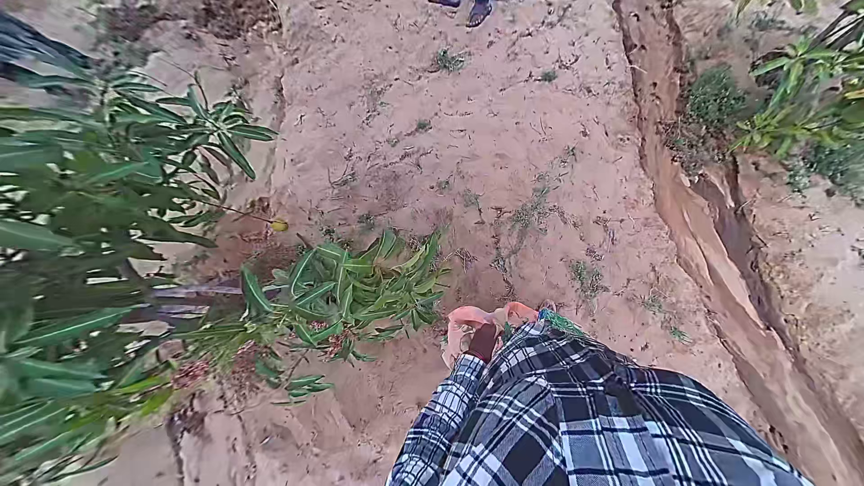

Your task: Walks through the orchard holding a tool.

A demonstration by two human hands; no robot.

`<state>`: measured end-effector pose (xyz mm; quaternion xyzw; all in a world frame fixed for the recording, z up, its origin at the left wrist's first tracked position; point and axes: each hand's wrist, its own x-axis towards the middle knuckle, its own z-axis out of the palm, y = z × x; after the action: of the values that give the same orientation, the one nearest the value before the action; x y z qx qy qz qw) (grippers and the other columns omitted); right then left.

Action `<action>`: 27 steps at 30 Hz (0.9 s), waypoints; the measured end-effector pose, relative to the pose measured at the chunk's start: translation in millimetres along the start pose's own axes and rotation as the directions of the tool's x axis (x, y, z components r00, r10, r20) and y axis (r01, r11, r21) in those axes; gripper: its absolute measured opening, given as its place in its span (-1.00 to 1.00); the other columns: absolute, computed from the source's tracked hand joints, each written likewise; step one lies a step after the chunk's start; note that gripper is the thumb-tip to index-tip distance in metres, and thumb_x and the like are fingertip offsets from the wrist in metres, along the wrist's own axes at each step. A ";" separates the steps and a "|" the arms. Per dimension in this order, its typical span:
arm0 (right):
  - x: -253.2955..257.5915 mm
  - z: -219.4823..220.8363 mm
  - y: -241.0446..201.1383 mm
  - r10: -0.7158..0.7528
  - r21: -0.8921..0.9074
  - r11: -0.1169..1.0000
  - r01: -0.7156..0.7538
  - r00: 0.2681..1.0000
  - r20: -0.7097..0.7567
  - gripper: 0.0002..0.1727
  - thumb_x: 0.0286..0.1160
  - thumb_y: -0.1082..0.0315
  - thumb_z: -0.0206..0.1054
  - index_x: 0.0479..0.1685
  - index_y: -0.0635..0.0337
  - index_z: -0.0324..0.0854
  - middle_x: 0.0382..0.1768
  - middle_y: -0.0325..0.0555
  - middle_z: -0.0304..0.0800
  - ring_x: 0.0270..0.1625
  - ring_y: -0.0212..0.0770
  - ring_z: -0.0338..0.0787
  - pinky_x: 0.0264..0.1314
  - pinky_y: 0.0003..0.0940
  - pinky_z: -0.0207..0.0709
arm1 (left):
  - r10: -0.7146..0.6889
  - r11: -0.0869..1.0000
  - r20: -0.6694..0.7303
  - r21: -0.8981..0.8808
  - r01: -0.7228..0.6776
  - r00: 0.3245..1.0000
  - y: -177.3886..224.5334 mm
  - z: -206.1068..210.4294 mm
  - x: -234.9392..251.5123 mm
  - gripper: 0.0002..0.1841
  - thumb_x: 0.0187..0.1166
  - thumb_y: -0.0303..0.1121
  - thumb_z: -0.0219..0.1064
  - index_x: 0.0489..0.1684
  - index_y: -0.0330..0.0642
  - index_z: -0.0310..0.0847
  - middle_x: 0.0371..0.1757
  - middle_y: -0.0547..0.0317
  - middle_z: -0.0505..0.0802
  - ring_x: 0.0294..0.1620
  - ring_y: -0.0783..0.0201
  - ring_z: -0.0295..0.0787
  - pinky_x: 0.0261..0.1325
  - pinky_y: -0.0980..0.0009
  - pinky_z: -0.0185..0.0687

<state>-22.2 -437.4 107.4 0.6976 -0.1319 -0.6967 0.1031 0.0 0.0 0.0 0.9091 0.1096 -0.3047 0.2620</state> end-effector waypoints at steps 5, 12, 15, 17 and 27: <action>152.6 -174.2 -4.2 0.030 0.161 0.986 0.045 0.900 -0.434 -0.50 0.58 0.12 0.45 0.19 0.46 0.68 0.31 0.41 0.72 0.45 0.33 0.69 0.43 0.34 0.50 | -0.088 0.970 0.222 -0.205 0.134 0.971 47.0 -47.0 16.8 -0.54 0.80 -0.40 0.12 0.61 -0.42 0.40 0.54 -0.36 0.62 0.62 -0.18 0.51 0.69 -0.05 0.31; 55.8 -425.1 -163.3 -0.101 0.291 0.807 0.513 0.606 -0.789 -0.47 0.69 0.12 0.38 0.28 0.50 0.57 0.11 0.57 0.72 0.19 0.50 0.73 0.27 0.48 0.47 | 0.164 0.952 0.357 -0.302 -0.053 0.919 15.8 -52.8 88.0 -0.64 0.82 -0.47 0.04 0.42 -0.42 0.61 0.43 -0.33 0.73 0.53 -0.19 0.62 0.67 -0.06 0.34; 26.7 -479.3 -238.6 -0.112 0.335 0.717 0.611 0.576 -0.809 -0.47 0.69 0.09 0.37 0.34 0.42 0.55 0.02 0.50 0.74 0.02 0.41 0.77 0.15 0.41 0.53 | 0.090 0.987 0.473 -0.159 -0.016 0.877 15.5 -78.3 135.6 -0.60 0.83 -0.36 0.07 0.51 -0.32 0.57 0.60 -0.25 0.61 0.64 -0.22 0.48 0.68 -0.16 0.29; 20.2 -494.9 -289.1 -0.177 0.389 0.647 0.656 0.625 -0.760 -0.51 0.72 0.09 0.34 0.33 0.33 0.50 -0.21 0.24 0.69 -0.32 0.07 0.70 -0.15 0.08 0.62 | -0.037 0.998 0.528 -0.024 0.058 0.849 9.9 -96.3 170.5 -0.56 0.79 -0.27 0.14 0.55 -0.26 0.53 0.61 -0.20 0.59 0.62 -0.24 0.50 0.59 -0.24 0.41; 197.0 -494.4 -400.0 -0.240 0.434 0.776 0.457 0.851 -0.468 -0.47 0.69 -0.04 0.35 0.12 0.35 0.62 -0.28 0.12 0.67 -0.33 -0.02 0.64 -0.13 0.02 0.55 | -0.212 0.790 0.187 -0.545 0.280 0.959 -57.3 -77.8 381.7 -0.52 0.67 -0.43 0.21 0.59 -0.26 0.50 0.60 -0.28 0.57 0.57 -0.16 0.53 0.65 0.02 0.39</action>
<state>486.9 -144.0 -205.8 0.8335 -0.1615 -0.4877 -0.2033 319.7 105.4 -204.2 0.7489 0.2970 -0.3420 0.4837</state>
